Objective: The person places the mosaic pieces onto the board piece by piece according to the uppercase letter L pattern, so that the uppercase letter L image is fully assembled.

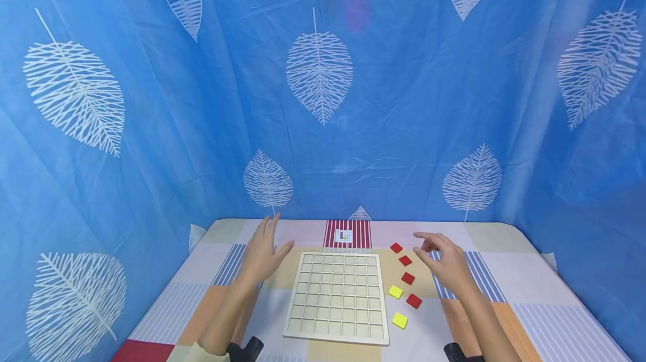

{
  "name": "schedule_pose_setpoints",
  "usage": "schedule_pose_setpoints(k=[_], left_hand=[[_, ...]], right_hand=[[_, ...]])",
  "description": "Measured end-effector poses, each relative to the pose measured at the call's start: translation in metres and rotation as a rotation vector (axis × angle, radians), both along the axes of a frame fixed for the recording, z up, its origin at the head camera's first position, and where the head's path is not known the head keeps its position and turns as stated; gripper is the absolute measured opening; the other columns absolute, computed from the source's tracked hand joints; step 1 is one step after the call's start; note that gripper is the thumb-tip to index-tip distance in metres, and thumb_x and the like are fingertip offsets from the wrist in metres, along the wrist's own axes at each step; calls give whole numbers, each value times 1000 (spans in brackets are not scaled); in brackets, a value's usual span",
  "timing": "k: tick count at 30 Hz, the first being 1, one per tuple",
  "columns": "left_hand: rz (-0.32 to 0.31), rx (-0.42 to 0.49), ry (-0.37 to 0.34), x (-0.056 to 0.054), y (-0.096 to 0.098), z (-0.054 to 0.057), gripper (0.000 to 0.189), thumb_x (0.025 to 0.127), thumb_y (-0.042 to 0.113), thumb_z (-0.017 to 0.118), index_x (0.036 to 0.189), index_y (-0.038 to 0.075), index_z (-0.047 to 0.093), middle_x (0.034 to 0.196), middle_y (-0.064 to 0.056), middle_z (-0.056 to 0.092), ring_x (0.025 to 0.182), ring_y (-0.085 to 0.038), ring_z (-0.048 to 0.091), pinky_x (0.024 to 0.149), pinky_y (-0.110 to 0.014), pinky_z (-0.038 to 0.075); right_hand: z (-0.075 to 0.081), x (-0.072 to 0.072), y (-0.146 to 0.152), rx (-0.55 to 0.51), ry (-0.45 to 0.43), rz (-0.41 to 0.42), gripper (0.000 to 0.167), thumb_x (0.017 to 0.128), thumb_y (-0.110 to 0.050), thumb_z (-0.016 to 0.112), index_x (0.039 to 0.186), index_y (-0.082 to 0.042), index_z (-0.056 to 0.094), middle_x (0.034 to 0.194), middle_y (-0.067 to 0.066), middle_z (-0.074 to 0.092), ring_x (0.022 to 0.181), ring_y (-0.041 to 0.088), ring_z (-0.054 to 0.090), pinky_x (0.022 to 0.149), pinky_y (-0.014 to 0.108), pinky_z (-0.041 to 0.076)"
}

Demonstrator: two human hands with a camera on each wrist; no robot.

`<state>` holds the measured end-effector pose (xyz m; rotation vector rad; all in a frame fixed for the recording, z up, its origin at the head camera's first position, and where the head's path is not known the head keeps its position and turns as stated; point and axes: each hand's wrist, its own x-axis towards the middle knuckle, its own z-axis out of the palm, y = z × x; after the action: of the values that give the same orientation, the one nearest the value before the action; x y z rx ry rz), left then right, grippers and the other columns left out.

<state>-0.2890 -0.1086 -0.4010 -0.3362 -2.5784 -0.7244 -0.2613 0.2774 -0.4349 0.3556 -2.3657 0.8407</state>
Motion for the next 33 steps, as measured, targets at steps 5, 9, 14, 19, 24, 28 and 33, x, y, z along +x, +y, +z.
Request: schedule_pose_setpoints(k=[5,9,14,19,24,28,33], left_hand=[[-54,128,19,0,1,-34,59,88,28,62,137,4,40,136,-22,40,123,-39,41,99,-53,37],[-98,211,-22,0,2,-62,53,89,22,60,135,2,41,135,-21,43,124,-38,41,101,-52,35],[-110,278,-105,-4,2,-96,51,91,20,58,135,0,42,133,-22,46,122,-39,43,100,-54,36],[-155,342,-196,-7,-3,-125,51,93,22,55,136,-1,40,132,-21,48,121,-37,45,100,-48,39],[-186,309,-230,-7,-8,-141,50,93,24,55,135,0,43,133,-17,48,123,-32,44,102,-44,38],[-164,226,-239,-7,-8,-144,50,92,29,55,134,5,46,135,-13,48,125,-30,43,103,-45,36],[-141,164,-256,-6,-7,-144,50,90,30,56,134,8,47,136,-10,48,126,-27,42,104,-44,35]], right_hand=[[-28,11,17,-116,-167,63,26,82,-17,71,106,-10,67,57,-5,39,47,8,35,36,21,31],[-48,14,25,-215,-398,108,31,80,-20,73,108,-11,67,55,-3,36,45,8,32,33,24,29],[-70,11,32,-241,-559,200,38,79,-20,73,113,-7,65,53,-4,33,43,7,29,34,21,28],[-84,6,36,-209,-563,310,40,80,-20,72,116,-5,63,54,-6,30,44,7,28,34,22,26],[-90,4,37,-191,-598,362,43,80,-23,72,118,-5,62,55,-7,32,46,5,30,36,21,28],[-92,4,36,-149,-632,352,43,81,-26,71,119,-8,63,55,-6,34,48,4,33,39,22,30],[-92,4,35,-102,-642,340,41,81,-29,70,117,-10,65,54,-5,33,48,4,32,40,23,31]])
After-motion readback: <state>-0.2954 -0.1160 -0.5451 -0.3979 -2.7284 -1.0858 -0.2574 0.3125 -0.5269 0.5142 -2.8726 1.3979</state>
